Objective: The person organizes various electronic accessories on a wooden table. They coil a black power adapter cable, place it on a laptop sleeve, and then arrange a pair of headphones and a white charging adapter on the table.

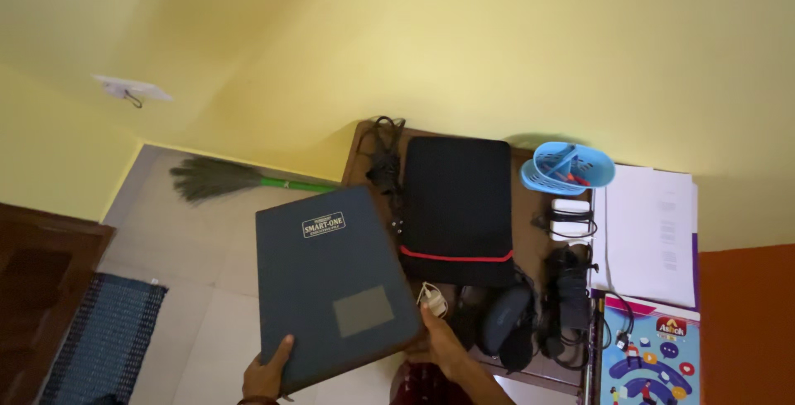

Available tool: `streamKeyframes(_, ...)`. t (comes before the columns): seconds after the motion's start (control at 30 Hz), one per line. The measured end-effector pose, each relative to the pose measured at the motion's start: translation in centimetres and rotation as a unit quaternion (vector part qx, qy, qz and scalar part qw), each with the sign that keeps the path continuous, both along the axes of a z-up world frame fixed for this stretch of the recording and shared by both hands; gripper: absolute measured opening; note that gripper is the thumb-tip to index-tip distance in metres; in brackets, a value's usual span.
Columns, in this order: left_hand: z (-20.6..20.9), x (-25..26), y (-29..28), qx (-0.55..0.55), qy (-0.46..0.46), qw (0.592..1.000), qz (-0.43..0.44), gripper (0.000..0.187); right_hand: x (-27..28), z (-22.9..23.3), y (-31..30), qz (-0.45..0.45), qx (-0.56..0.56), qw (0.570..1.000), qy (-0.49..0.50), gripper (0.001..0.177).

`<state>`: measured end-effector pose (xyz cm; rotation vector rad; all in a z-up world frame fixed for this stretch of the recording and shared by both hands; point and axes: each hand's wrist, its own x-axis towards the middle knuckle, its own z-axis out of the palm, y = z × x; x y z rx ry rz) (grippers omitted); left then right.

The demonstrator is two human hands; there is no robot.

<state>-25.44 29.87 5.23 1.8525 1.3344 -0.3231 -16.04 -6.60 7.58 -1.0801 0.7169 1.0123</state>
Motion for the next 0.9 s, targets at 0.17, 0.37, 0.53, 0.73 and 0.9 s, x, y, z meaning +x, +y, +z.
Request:
streamKeyframes(0.17, 0.5, -0.4, -0.8, -0.016, -0.027, 0.999, -0.012, 0.087, -0.1, -0.6, 0.0, -0.021, 0.06, 0.998, 0.025, 0.082)
streamKeyframes(0.37, 1.4, 0.3, -1.8, -0.027, -0.081, 0.996, -0.022, 0.081, -5.1, -3.0, -0.7, 0.065, 0.085, 0.994, -0.03, 0.086)
streamKeyframes(0.53, 3.9, 0.8, -3.3, -0.008, -0.074, 0.997, -0.026, 0.078, -6.4, -3.4, -1.6, 0.195, 0.09, 0.956, -0.2, 0.098)
streamKeyframes(0.73, 6.4, -0.5, -5.2, 0.045, -0.1, 0.993, -0.046, 0.075, -5.3, -0.9, -3.2, 0.291, -0.062, 0.94, -0.165, 0.1)
streamKeyframes(0.9, 9.7, 0.8, -8.0, 0.063, -0.175, 0.976, -0.11, 0.072, -1.7, 7.5, -8.2, -0.016, 0.06, 0.996, -0.067, 0.085)
